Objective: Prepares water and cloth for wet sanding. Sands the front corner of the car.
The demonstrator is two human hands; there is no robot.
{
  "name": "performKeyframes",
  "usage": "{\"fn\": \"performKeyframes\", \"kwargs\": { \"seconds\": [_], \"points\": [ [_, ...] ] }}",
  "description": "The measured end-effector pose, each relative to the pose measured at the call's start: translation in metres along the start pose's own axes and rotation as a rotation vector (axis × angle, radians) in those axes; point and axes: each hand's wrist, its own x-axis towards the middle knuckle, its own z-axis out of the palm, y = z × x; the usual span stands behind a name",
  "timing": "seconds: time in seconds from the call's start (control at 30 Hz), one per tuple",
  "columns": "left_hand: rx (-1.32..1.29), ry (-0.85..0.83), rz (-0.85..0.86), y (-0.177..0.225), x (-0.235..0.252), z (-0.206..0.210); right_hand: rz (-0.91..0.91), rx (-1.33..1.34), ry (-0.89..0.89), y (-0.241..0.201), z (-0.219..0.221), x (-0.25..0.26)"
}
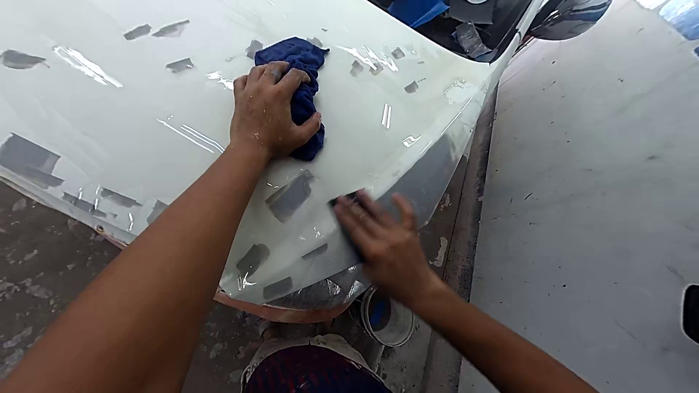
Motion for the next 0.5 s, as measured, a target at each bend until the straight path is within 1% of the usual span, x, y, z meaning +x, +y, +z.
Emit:
{"fn": "performKeyframes", "kwargs": {
  "seconds": [0.07,0.1,0.13,0.2,0.23,0.27,0.3,0.37,0.43,0.5],
  "points": [
    [0.004,0.005,-0.004,0.0,-0.002,0.001,0.097,-0.064,-0.031,0.026,-0.004,0.003],
    [0.006,0.006,-0.005,0.0,-0.002,0.001,0.13,-0.075,-0.045,0.025,-0.005,0.006],
    [0.007,0.005,-0.006,0.0,-0.002,0.0,0.131,-0.075,-0.048,0.014,-0.005,0.006],
    [0.007,-0.004,-0.001,0.001,-0.001,0.0,0.055,-0.027,-0.024,-0.012,-0.001,0.0],
    [0.008,-0.005,0.002,0.001,-0.001,0.0,0.014,-0.007,-0.013,-0.014,0.001,-0.001],
    [0.012,-0.001,0.004,0.0,0.001,-0.001,-0.008,0.005,0.012,-0.005,0.002,0.0],
    [0.014,0.0,0.005,0.0,0.001,-0.001,0.008,-0.001,0.028,0.009,0.002,0.001],
    [0.015,-0.015,-0.002,0.001,0.0,-0.002,0.101,-0.041,0.01,0.029,0.0,0.003],
    [0.014,-0.02,-0.006,0.002,-0.001,-0.001,0.124,-0.018,-0.015,0.014,-0.002,0.002],
    [0.008,-0.014,-0.001,0.002,0.0,-0.001,0.033,0.05,0.009,-0.007,0.002,-0.003]
  ]
}}
